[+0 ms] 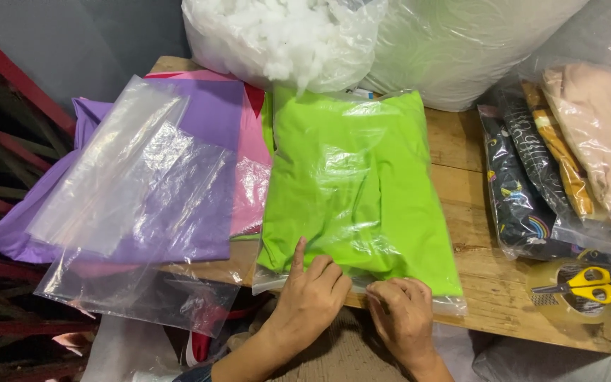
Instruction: The person closes the seal of a plastic bag containing green fabric, presses on the bag to remove air, and then folds a purple fabric item by hand.
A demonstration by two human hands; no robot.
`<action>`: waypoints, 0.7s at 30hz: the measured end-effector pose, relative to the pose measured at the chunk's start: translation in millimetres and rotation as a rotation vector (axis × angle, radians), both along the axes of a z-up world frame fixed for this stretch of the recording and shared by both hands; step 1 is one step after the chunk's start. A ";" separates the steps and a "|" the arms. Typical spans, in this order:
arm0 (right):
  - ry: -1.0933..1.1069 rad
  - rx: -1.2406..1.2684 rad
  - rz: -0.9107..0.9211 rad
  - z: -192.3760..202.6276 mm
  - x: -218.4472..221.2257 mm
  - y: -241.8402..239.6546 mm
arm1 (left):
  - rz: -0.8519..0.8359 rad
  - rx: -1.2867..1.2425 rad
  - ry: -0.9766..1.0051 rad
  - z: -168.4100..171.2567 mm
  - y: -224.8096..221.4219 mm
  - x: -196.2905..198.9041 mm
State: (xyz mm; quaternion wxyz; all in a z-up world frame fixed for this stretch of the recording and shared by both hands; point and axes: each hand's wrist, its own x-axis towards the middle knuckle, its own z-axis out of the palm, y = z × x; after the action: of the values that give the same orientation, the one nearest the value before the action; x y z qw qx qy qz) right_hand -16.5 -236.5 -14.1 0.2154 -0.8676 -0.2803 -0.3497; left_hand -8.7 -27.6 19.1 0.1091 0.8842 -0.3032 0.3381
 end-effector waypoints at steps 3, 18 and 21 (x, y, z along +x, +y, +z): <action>-0.001 0.003 -0.015 -1.8 0.2 0.2 | -0.022 -0.007 0.027 0.7 1.1 -0.3; 0.065 0.031 0.039 0.2 1.5 3.4 | -0.057 -0.024 0.114 2.3 2.3 -2.1; 0.069 0.023 0.036 -2.7 2.2 2.1 | -0.048 -0.041 0.112 -3.3 -0.8 0.0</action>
State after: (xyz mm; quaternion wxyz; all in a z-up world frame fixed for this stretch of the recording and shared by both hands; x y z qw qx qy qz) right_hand -14.3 -234.3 -16.8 0.2411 -0.8714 -0.2845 -0.3187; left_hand -8.7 -28.4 15.7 0.1520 0.8918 -0.3107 0.2916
